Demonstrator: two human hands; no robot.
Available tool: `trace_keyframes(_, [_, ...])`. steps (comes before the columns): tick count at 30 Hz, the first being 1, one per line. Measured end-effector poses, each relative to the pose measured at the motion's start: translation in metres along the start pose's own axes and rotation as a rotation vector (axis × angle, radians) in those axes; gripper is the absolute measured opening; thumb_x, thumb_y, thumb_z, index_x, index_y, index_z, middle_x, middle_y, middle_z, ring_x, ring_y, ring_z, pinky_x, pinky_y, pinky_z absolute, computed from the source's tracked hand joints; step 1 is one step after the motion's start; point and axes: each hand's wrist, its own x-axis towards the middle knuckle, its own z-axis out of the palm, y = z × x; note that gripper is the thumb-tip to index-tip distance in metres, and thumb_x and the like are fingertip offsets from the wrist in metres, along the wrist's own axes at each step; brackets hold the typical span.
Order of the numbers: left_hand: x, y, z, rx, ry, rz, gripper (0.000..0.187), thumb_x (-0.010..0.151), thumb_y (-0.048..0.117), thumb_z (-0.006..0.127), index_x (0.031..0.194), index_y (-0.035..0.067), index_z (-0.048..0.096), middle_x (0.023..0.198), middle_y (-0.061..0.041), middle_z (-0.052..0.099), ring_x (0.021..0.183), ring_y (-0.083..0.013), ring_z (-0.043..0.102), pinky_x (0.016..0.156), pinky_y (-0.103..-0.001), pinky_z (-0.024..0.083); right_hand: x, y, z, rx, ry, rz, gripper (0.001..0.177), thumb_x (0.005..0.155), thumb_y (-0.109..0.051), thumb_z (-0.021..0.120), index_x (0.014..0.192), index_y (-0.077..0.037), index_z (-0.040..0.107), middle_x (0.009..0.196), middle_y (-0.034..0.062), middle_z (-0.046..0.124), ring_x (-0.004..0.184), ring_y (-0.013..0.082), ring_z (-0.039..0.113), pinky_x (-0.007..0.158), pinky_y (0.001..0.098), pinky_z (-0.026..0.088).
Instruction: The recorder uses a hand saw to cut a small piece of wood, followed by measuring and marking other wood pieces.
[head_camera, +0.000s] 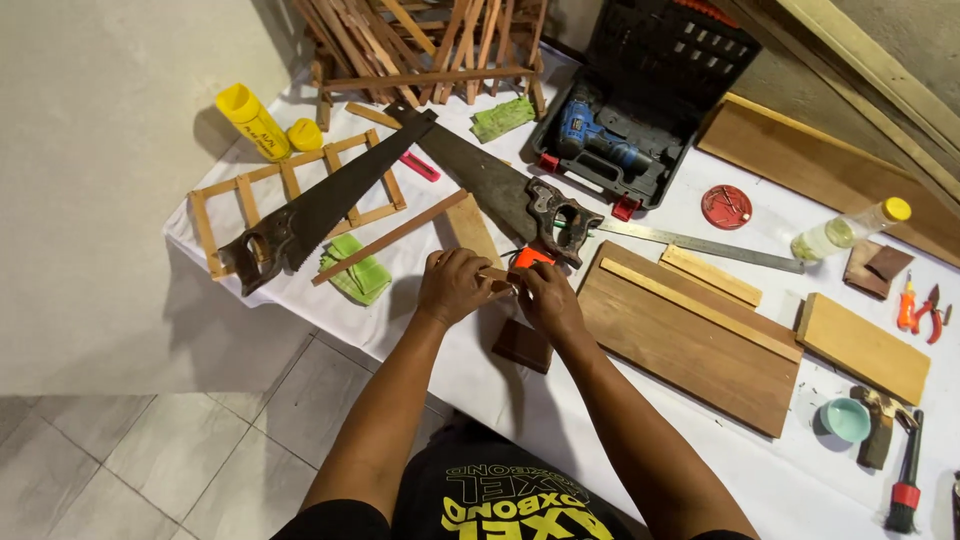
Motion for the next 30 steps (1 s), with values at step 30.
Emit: trace_keyframes(30, [0.004, 0.007, -0.008, 0.047, 0.101, -0.119, 0.026, 0.091, 0.025, 0.070, 0.117, 0.022, 0.072, 0.113, 0.005, 0.068, 0.107, -0.0178, 0.060, 0.100, -0.042, 0.038, 0.004, -0.037, 0.020, -0.045, -0.173, 0.048, 0.027, 0.086, -0.014, 0.069, 0.112, -0.009, 0.072, 0.102, 0.0128, 0.068, 0.095, 0.0370, 0.066, 0.079, 0.0460, 0.055])
